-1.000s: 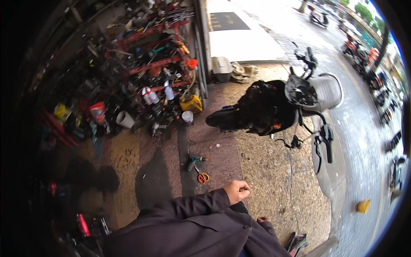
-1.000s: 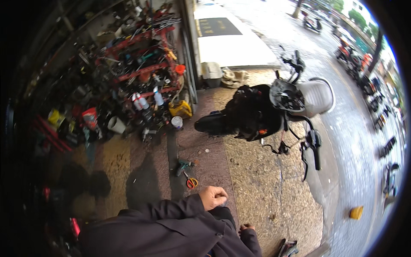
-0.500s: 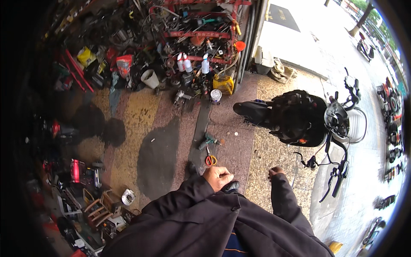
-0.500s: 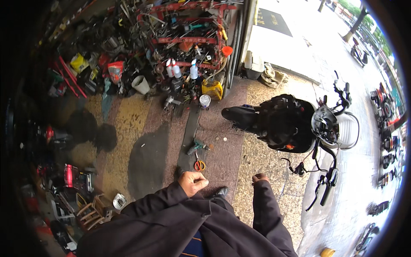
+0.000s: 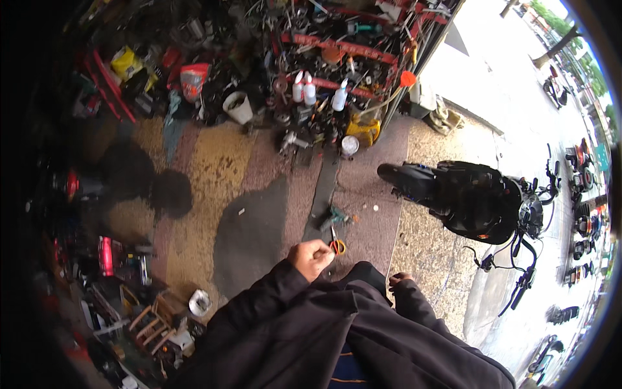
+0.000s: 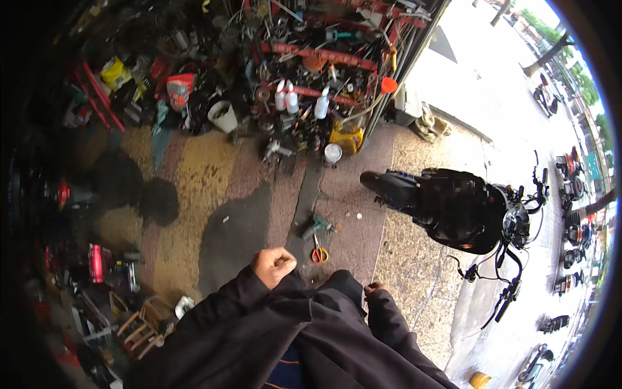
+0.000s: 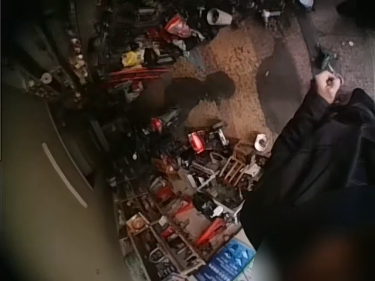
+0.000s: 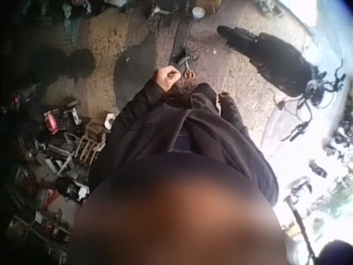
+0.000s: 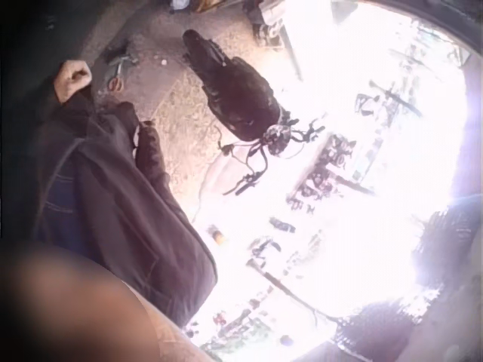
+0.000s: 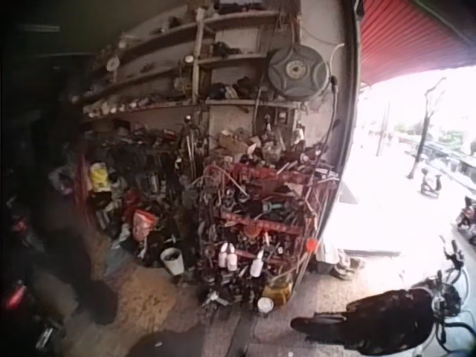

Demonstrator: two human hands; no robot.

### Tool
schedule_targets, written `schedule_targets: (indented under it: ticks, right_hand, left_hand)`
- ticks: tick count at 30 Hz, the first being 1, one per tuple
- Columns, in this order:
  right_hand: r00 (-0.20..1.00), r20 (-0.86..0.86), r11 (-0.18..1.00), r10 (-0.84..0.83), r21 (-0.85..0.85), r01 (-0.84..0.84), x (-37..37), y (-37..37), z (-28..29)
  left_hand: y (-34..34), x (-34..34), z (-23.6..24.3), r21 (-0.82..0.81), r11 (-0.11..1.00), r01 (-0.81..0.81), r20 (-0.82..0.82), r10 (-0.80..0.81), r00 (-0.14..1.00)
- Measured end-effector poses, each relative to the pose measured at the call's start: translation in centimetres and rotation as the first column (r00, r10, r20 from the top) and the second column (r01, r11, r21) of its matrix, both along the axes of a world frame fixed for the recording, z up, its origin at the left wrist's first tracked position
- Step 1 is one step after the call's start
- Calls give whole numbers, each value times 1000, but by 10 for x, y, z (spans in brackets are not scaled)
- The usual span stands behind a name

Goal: The person removes the scooter's front panel and headlight assembly, then uses a screwdriver to loosen and remove fasteners from the handlebar area. The person repeatedly handles the headlight and panel, moving between the scooter and a nearby tool rack.

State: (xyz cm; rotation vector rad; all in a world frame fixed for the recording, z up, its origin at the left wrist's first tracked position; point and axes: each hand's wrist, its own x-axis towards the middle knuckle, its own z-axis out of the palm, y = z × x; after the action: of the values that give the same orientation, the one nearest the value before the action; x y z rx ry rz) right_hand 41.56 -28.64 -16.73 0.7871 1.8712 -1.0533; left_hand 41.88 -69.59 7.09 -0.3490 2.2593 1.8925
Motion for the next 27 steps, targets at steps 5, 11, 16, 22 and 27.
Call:
schedule_targets:
  ticks: [5, 11, 16, 22, 27]
  right_hand:
    - [984, -60, 984, 170, 62, -166, -50, -56, 1]
    - [915, -68, 903, 398, 202, -379, -118, -105, -26]
    - [848, -107, 850, 518, 172, -498, -194, -167, -52]
    - [852, -48, 853, 521, 45, -519, -331, -233, -64]
    - [822, -217, 850, 527, 168, -500, -445, -238, -37]
  left_hand:
    - [-46, -19, 5, 101, 986, -136, -42, 140, 989]
    - [-76, -39, -4, 150, 977, -151, -34, 158, 987]
    - [-123, -92, -15, 54, 969, -240, 20, 239, 971]
    - [-160, -229, 0, 83, 953, -290, 58, 286, 956]
    - [-162, -367, 20, 98, 974, -206, -58, 212, 976]
